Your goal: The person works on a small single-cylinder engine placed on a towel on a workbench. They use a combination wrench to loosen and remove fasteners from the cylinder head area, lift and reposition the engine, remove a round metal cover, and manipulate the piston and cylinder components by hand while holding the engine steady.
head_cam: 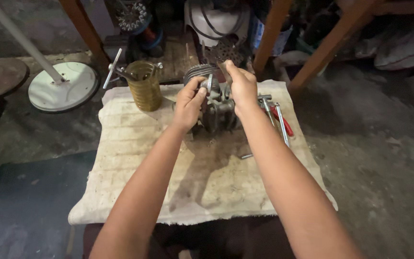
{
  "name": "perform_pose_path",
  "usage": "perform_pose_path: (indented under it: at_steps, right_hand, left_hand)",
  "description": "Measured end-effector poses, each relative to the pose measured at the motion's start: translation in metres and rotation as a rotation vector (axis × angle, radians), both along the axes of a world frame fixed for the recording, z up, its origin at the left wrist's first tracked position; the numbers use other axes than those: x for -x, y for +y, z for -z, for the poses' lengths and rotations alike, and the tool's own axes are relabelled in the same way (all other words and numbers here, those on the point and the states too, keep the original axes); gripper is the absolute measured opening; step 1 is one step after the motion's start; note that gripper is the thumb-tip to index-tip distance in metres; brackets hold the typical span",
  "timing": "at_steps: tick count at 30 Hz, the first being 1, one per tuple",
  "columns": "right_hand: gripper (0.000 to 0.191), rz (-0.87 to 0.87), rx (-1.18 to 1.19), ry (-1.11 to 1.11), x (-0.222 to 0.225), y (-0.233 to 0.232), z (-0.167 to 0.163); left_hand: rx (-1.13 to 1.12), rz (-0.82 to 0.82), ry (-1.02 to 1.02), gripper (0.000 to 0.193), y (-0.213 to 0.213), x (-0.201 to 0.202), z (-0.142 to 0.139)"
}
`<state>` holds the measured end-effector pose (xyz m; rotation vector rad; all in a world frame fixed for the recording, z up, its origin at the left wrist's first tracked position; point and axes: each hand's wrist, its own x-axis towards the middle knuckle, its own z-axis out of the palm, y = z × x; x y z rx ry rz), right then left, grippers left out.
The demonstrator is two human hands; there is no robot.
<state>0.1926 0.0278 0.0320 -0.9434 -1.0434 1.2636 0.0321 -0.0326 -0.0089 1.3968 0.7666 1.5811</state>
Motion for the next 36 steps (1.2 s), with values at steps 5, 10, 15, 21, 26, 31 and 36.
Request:
perform_pose_path:
  at_steps: [5, 10, 15, 21, 26, 31, 36]
  right_hand:
    - [0.027, -0.047, 0.022, 0.023, -0.003, -0.006, -0.006]
    - [0.025, -0.062, 0.04, 0.008, -0.002, -0.006, -0.008]
    - [0.024, -0.122, -0.116, 0.016, -0.002, -0.005, -0.002]
    - [0.027, -0.009, 0.003, -0.157, -0.004, 0.001, 0.002]
    - [0.027, -0.078, -0.14, -0.066, -0.003, 0.001, 0.003]
    - [0.028, -0.13, -0.157, -0.247, -0.001, -0.002, 0.005]
    - [0.029, -0.152, -0.159, -0.214, 0.002, 0.0, 0.006]
  left_hand:
    - [-0.031, -0.081, 0.116, 0.019, -0.004, -0.002, -0.003]
    - [-0.118, -0.132, 0.13, 0.02, -0.005, -0.003, -0.006]
    - [-0.014, -0.084, 0.029, 0.025, -0.004, -0.003, -0.005]
    - [-0.088, -0.035, -0.089, 0.029, -0.001, -0.004, -0.001]
    - [-0.081, -0.037, -0.094, 0.035, 0.001, -0.004, 0.002]
    - [-0.04, -0.104, -0.069, 0.036, 0.004, -0.007, 0.003]
    - [-0.059, -0.061, -0.096, 0.034, 0.002, -0.004, 0.003]
